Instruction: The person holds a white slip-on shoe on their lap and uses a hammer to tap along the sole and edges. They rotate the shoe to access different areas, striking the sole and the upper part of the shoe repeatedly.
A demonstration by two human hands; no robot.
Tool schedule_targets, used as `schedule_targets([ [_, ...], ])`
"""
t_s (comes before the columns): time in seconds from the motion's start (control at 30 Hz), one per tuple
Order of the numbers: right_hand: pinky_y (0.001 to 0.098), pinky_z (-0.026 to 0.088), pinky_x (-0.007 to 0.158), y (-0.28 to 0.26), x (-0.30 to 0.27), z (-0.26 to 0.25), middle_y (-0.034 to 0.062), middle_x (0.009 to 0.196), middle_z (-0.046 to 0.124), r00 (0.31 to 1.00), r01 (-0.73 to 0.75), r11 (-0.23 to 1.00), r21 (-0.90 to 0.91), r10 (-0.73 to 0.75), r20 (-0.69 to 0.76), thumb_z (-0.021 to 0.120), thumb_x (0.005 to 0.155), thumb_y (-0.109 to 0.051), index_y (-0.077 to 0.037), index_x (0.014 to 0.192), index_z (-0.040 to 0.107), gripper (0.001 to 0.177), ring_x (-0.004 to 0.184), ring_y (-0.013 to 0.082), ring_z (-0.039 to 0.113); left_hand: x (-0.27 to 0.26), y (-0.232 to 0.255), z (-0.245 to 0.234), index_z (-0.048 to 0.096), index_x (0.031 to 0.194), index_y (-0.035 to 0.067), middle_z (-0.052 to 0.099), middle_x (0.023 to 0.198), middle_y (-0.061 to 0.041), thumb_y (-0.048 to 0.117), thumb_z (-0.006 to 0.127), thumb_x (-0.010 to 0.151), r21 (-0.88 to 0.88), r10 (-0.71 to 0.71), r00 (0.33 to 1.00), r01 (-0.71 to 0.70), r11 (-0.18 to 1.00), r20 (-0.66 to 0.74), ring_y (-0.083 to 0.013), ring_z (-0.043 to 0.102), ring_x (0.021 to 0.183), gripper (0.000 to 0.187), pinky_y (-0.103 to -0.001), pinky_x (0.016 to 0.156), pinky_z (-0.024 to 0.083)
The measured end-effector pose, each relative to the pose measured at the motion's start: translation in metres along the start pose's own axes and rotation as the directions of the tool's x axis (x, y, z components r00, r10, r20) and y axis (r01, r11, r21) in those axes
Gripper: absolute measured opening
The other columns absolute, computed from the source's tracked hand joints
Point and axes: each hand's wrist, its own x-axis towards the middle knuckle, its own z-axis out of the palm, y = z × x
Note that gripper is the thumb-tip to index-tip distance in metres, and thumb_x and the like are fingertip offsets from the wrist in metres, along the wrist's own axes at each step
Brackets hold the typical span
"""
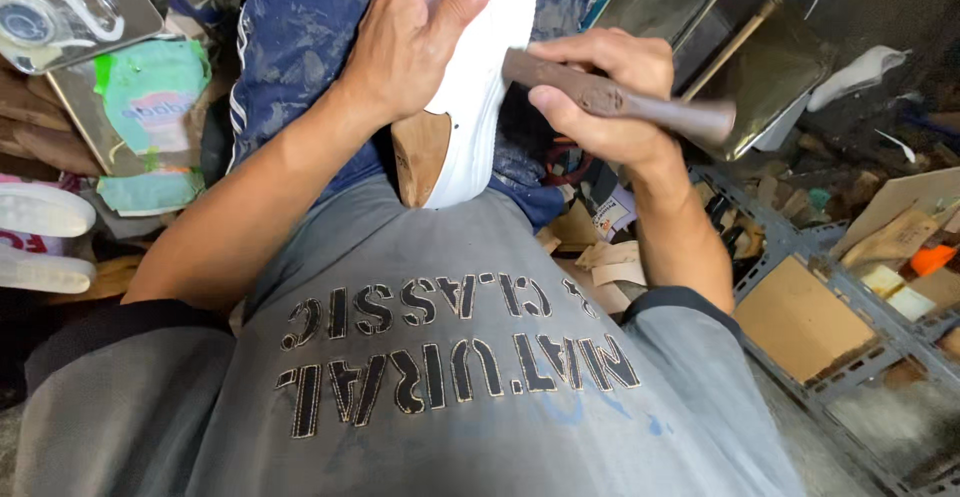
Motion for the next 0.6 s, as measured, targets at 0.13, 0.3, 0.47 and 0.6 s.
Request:
schedule_targets([
  [0.13,0.0351,0.048,0.069,-0.005,-0.01,0.01,0.014,0.086,0.071,0.984,0.014,0.989,-0.148,-0.04,-0.172,0.074,0.099,-0.024,0.0,0.116,0.071,0.029,0.068,0.0227,0.062,-0.003,-0.008,0.001,0.033,0.156,0.011,0.045,0.161,-0.017,0.051,0.041,0.116,0.015,0.03,1.0,-0.03,0.999,0.001,-0.0363,0.041,0.153,0.057,-0.044,0.122,0.035],
  [0.3,0.0351,0.047,0.07,-0.007,-0.006,0.015,0.0149,0.089,0.073,0.984,-0.001,0.983,-0.182,-0.032,-0.176,0.074,0.099,-0.024,0.0,0.116,0.071,0.03,0.068,0.0223,0.062,0.002,0.004,-0.002,0.037,0.15,0.007,0.053,0.151,-0.021,0.05,0.041,0.114,0.0,0.016,1.0,-0.016,1.0,-0.006,-0.0381,0.051,0.143,0.056,-0.043,0.112,0.039],
  [0.47,0.0308,0.044,0.052,-0.001,0.008,0.003,0.0145,0.085,0.078,0.979,0.11,0.976,-0.189,-0.139,-0.147,0.076,0.091,-0.017,0.005,0.1,0.074,0.024,0.057,0.0173,0.06,0.001,0.006,0.001,0.039,0.144,0.003,0.06,0.14,-0.027,0.047,0.043,0.111,0.037,-0.026,0.999,0.026,0.999,-0.021,-0.046,0.059,0.13,0.055,-0.046,0.104,0.044],
  [0.6,0.0294,0.046,0.071,-0.02,0.028,-0.027,0.0146,0.095,0.073,0.97,-0.195,0.98,-0.031,0.197,0.141,0.076,0.1,-0.008,0.007,0.11,0.075,0.018,0.079,0.0168,0.062,0.004,-0.001,0.007,0.04,0.146,0.007,0.052,0.147,-0.02,0.052,0.042,0.112,0.055,0.019,1.0,-0.02,0.998,0.025,-0.0387,0.049,0.138,0.057,-0.046,0.109,0.04],
])
